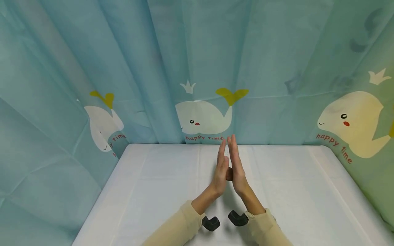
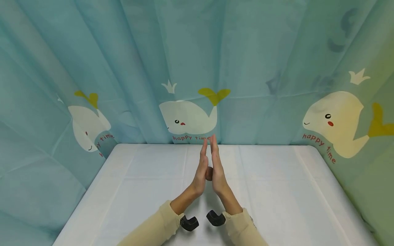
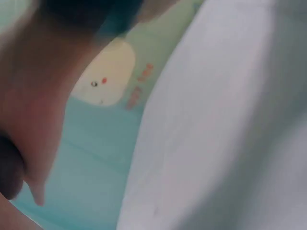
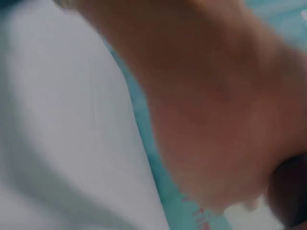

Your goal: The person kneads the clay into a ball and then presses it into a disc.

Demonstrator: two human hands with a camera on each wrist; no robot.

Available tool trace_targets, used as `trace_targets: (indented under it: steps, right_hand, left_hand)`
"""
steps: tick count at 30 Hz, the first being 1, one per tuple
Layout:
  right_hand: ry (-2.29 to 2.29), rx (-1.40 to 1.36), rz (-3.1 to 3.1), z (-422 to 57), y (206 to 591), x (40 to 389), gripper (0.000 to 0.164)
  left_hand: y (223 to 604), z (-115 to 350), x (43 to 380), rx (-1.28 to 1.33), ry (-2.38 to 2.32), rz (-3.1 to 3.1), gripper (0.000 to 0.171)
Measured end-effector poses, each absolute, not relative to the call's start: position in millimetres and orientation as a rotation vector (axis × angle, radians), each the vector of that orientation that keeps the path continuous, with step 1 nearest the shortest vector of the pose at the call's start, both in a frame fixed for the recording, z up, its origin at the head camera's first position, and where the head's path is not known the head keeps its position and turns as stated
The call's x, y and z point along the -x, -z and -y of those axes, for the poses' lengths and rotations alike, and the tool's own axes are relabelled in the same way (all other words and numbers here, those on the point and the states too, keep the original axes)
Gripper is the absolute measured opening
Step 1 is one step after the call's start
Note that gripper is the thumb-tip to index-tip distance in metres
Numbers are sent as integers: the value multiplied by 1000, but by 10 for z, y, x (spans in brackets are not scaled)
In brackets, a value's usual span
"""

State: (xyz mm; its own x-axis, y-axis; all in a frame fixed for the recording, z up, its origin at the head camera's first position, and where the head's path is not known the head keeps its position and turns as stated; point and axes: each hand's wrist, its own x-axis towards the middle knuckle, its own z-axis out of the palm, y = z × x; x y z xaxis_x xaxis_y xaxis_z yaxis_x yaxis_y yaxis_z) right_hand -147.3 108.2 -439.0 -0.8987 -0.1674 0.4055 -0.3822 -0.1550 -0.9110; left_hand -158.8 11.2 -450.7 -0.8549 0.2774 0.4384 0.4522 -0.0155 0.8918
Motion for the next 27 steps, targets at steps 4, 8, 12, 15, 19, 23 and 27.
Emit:
trace_targets:
  steps: [4,8,12,15,19,23,27]
  right_hand:
    - [-2228,-633,1920,-1151,4477,1554,54]
    - [-2277,-668,1830,-1103,4591,1538,56]
    - [-2261,-687,1816,-956,4609,1417,55]
    - [-2207,-696,1841,-899,4557,1337,55]
    - [-2145,-646,1851,-943,4446,1353,55]
    - [-2095,-637,1869,-1038,4361,1471,55]
    - [-2073,-683,1916,-1101,4369,1569,54]
  left_hand:
    - [4459,-143,1466,854,2051,2079,64]
    - [4377,-137,1468,851,2068,2061,66]
    - [4368,-71,1641,763,2084,2004,63]
    - [4408,-40,1737,714,2082,2001,61]
    - [4509,-65,1696,741,2057,2091,63]
    - [4565,-108,1578,789,2119,2086,62]
    - [4549,-129,1501,804,2203,1989,61]
